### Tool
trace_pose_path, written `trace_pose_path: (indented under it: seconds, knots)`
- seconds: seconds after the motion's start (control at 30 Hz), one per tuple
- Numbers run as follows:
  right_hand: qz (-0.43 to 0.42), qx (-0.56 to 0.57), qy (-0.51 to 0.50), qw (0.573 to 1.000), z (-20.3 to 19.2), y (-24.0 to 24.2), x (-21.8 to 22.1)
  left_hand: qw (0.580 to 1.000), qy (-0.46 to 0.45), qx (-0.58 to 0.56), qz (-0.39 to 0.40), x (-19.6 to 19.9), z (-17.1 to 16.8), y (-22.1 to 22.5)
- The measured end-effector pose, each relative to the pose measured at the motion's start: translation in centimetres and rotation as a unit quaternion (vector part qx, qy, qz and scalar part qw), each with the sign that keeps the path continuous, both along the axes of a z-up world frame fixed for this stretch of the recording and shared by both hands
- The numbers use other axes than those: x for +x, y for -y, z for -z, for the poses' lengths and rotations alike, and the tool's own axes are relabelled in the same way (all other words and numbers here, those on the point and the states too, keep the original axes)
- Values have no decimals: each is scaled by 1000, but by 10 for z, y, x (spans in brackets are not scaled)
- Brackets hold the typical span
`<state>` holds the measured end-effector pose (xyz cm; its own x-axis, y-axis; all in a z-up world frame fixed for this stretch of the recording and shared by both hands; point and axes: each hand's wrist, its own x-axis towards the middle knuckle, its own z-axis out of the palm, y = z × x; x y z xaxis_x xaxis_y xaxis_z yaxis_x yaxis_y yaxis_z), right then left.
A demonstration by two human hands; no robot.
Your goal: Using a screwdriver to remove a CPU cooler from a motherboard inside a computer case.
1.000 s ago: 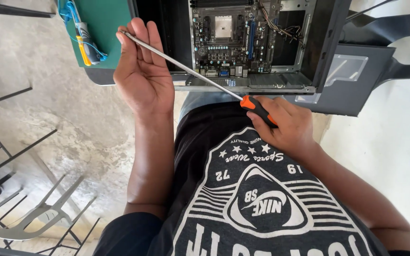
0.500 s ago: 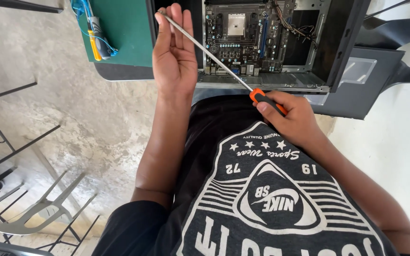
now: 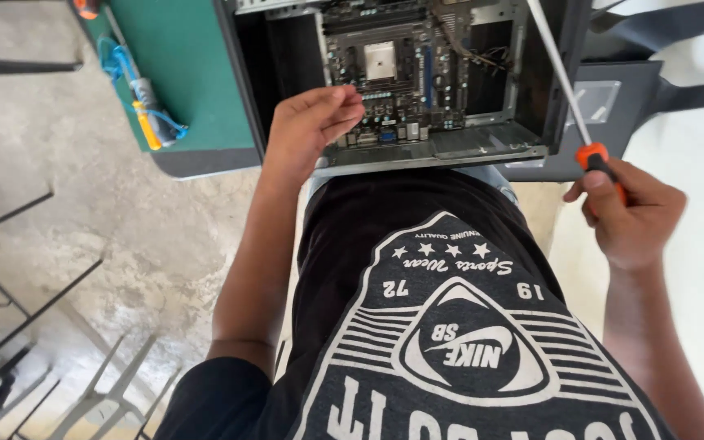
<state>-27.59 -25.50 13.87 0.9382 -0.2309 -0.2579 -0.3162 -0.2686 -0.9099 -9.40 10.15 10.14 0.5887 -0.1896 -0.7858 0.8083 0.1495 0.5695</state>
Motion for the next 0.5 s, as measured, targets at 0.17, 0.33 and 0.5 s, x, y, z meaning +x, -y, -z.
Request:
trace_pose_path:
  seconds: [0.17,0.33,0.5]
  knots:
    - [9,-167,25,986,-8,28,-15,957,37,149,248,37,16,44]
    - [-34,-297,47,953,-3,23,-7,910,38,65,408,48,44,109]
    - [-67,-336,10,939,-12,2,7,950,15,-32,309,48,64,130]
